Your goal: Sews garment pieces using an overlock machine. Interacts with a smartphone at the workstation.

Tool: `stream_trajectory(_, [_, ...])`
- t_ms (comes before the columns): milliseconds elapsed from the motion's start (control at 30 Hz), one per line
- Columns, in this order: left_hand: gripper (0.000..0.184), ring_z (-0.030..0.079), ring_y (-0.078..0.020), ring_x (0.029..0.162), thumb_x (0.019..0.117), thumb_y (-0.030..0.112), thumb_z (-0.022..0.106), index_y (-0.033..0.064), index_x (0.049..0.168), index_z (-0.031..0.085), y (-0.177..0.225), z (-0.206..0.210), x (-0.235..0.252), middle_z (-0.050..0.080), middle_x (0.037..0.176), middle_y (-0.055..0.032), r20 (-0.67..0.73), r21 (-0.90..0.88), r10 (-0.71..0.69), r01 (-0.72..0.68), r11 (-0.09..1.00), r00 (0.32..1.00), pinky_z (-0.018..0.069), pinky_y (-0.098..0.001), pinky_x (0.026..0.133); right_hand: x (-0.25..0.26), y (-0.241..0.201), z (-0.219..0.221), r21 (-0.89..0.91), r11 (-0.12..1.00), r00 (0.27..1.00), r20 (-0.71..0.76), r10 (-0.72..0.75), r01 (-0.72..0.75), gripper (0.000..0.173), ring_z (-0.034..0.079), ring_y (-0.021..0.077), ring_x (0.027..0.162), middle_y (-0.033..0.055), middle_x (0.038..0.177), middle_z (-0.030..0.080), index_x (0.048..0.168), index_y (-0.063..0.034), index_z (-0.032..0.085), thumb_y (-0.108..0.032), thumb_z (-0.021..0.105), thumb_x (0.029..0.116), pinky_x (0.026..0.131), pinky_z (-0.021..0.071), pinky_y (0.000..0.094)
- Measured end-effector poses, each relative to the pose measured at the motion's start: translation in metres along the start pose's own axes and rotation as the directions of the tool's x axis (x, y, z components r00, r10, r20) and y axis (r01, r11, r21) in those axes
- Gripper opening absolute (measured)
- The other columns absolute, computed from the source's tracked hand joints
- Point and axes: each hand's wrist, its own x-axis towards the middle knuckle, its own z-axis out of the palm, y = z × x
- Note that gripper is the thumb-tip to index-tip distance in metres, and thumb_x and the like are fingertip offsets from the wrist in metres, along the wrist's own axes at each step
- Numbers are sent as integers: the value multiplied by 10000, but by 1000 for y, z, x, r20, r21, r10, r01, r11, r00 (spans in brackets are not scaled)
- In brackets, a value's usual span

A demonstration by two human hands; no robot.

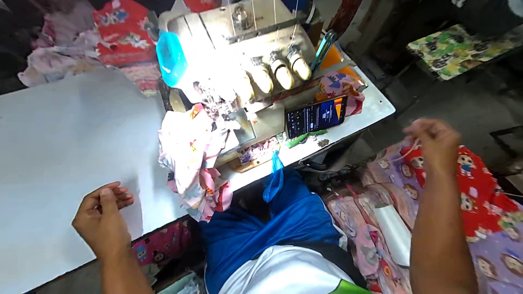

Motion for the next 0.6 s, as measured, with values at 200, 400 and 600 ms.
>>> stream_trajectory(200, [302, 662, 19, 767, 1088, 203, 443, -38, 1186, 596, 0, 0, 0, 661, 953, 51, -4, 13, 6, -6, 1000, 1000, 579, -182, 734, 92, -37, -10, 120, 948, 831, -520, -194, 296, 367, 679, 125, 897, 120, 1081, 630, 1322, 123, 458, -135, 470, 1061, 840, 589, 287])
stream_trajectory(400, [303, 657, 26, 756, 1086, 200, 443, -45, 1181, 594, 3, 1, -2, 651, 936, 54, -10, 32, 0, 1, 999, 1000, 577, -178, 722, 70, -77, 54, 72, 928, 923, 104, -370, 364, 326, 697, 184, 864, 175, 1072, 697, 1274, 82, 593, -154, 534, 1057, 811, 598, 362])
stream_trajectory(600, [296, 656, 29, 756, 1085, 196, 444, -40, 1178, 595, 6, 3, -2, 651, 937, 59, -14, 36, -8, 9, 999, 1000, 572, -169, 712, 58, -58, 87, 138, 952, 871, 386, -305, 272, 232, 702, 117, 855, 127, 1031, 726, 1212, 25, 675, -92, 590, 1030, 831, 584, 291])
